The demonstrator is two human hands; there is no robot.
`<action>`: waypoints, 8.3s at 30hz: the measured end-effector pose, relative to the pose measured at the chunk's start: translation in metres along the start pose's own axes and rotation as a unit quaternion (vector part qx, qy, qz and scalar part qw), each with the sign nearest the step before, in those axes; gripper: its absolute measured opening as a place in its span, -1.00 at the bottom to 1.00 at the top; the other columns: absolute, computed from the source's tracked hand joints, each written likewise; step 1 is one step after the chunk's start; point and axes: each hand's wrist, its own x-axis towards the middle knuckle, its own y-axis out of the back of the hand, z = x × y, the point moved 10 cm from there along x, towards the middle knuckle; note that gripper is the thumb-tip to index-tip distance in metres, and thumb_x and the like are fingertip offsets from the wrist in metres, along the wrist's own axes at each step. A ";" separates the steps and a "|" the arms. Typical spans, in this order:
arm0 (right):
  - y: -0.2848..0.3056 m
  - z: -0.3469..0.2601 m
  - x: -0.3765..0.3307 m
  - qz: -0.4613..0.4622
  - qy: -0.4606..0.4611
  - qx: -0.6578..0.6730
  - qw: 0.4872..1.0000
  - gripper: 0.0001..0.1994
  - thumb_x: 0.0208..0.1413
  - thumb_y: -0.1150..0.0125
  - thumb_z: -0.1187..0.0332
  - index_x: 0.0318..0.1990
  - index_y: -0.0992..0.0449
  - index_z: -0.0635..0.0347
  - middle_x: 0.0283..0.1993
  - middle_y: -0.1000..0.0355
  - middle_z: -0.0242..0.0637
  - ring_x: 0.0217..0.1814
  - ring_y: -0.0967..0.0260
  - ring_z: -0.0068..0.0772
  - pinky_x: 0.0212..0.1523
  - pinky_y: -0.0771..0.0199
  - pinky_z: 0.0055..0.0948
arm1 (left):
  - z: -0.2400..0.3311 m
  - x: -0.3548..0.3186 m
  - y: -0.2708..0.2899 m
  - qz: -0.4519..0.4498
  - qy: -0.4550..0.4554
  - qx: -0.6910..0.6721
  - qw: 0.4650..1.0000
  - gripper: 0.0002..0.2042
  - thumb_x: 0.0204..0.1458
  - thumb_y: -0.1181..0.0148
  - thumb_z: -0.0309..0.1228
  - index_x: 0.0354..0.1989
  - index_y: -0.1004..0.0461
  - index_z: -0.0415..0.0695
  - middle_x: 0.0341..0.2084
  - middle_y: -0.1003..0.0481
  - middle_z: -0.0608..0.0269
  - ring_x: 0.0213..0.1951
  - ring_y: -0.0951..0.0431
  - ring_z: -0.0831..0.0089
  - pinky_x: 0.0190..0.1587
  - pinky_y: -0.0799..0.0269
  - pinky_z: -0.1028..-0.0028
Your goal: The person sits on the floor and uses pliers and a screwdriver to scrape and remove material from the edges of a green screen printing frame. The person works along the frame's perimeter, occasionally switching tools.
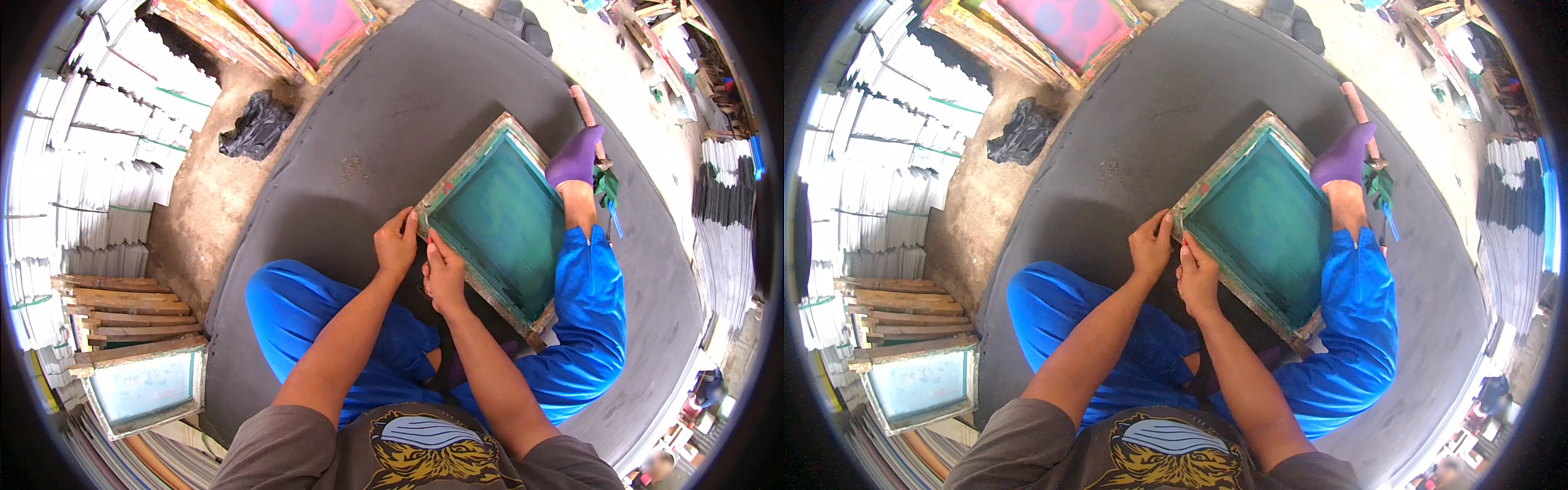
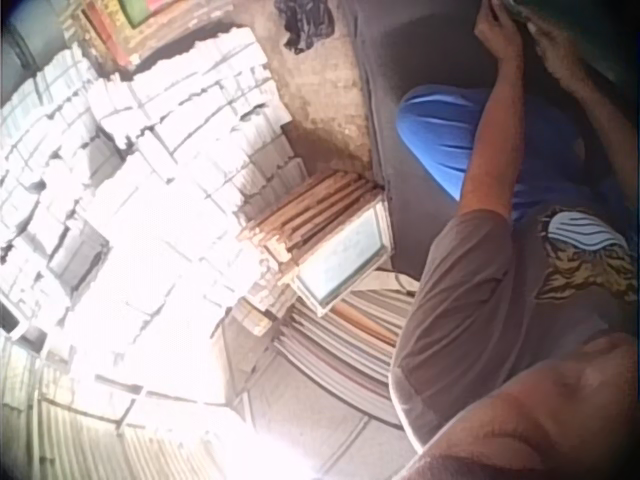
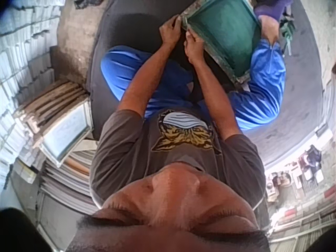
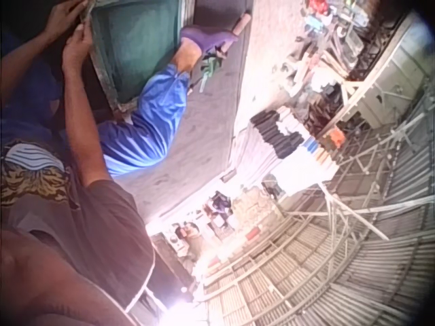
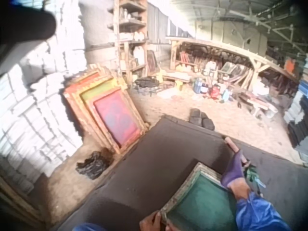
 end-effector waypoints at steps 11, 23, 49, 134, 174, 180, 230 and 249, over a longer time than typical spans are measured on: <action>0.011 0.008 0.015 -0.018 0.103 -0.006 0.995 -0.59 0.50 0.03 0.19 0.44 -0.35 -0.22 -0.50 -0.33 -0.39 -0.74 -0.06 -0.63 -0.75 -0.10 -0.59 | 0.009 0.001 -0.006 -0.026 0.025 -0.032 0.999 -0.65 0.28 -0.23 -0.20 0.01 -0.67 -0.24 -0.59 -0.61 0.14 -0.67 -0.52 0.53 -0.54 -0.43 0.43; -0.004 -0.003 -0.005 -0.137 -0.286 0.326 0.891 -0.61 0.43 -0.12 0.15 0.36 -0.39 -0.39 -0.50 -0.31 -0.44 -0.76 -0.05 -0.69 -0.80 -0.06 -0.65 | 0.018 0.001 0.001 -0.058 0.129 -0.065 0.988 -0.65 0.23 -0.31 -0.19 -0.01 -0.68 -0.24 -0.65 -0.55 0.23 -0.69 -0.52 0.54 -0.60 -0.39 0.46; 0.003 -0.101 -0.008 0.004 0.232 -0.481 0.846 -0.66 0.33 -0.12 0.29 0.20 -0.56 0.09 -0.11 -0.60 0.11 -0.05 -0.56 0.24 -0.03 -0.54 0.07 | 0.016 0.001 0.000 -0.070 0.136 -0.070 0.986 -0.64 0.23 -0.29 -0.19 0.02 -0.67 -0.23 -0.65 -0.57 0.20 -0.68 -0.54 0.54 -0.57 -0.43 0.46; 0.001 -0.112 -0.002 0.009 0.156 -0.540 0.827 -0.60 0.32 -0.09 0.30 0.27 -0.52 0.11 -0.05 -0.60 0.13 -0.01 -0.57 0.25 0.05 -0.56 0.05 | 0.010 -0.001 -0.004 -0.082 0.138 -0.094 0.982 -0.67 0.27 -0.27 -0.24 0.09 -0.65 -0.17 -0.61 -0.55 0.27 -0.66 -0.49 0.58 -0.59 -0.44 0.45; 0.040 -0.070 0.032 -0.064 0.091 -0.265 0.958 -0.65 0.37 -0.15 0.28 0.23 -0.56 0.15 -0.06 -0.67 -0.21 -0.35 -0.59 -0.29 -0.16 -0.60 -0.34 | 0.008 0.000 -0.009 -0.101 0.142 -0.087 0.981 -0.66 0.29 -0.25 -0.23 0.10 -0.63 -0.19 -0.55 -0.59 0.25 -0.63 -0.52 0.57 -0.59 -0.47 0.45; 0.032 -0.100 0.018 -0.020 0.217 -0.375 0.901 -0.62 0.30 -0.19 0.33 0.24 -0.54 0.15 0.10 -0.55 0.07 0.16 -0.53 0.12 0.15 -0.52 -0.16 | 0.009 -0.002 -0.007 -0.098 0.133 -0.081 0.983 -0.66 0.29 -0.24 -0.22 0.12 -0.63 -0.14 -0.53 -0.59 0.25 -0.63 -0.52 0.57 -0.57 -0.48 0.45; 0.058 -0.088 0.047 -0.047 0.198 -0.284 0.937 -0.62 0.41 -0.14 0.26 0.32 -0.51 -0.01 -0.18 -0.62 -0.13 -0.39 -0.51 -0.34 -0.32 -0.50 -0.38 | 0.009 0.000 -0.014 -0.110 0.147 -0.098 0.978 -0.63 0.31 -0.22 -0.21 0.15 -0.61 -0.17 -0.42 -0.63 0.25 -0.64 -0.50 0.58 -0.59 -0.48 0.50; 0.032 -0.122 0.028 -0.006 0.190 -0.459 0.868 -0.63 0.31 -0.17 0.29 0.22 -0.56 0.12 0.03 -0.58 0.06 0.10 -0.55 0.15 0.11 -0.53 -0.13 | 0.002 0.001 -0.010 -0.102 0.143 -0.094 0.980 -0.63 0.29 -0.24 -0.20 0.14 -0.62 -0.16 -0.47 -0.60 0.28 -0.63 -0.49 0.59 -0.59 -0.51 0.47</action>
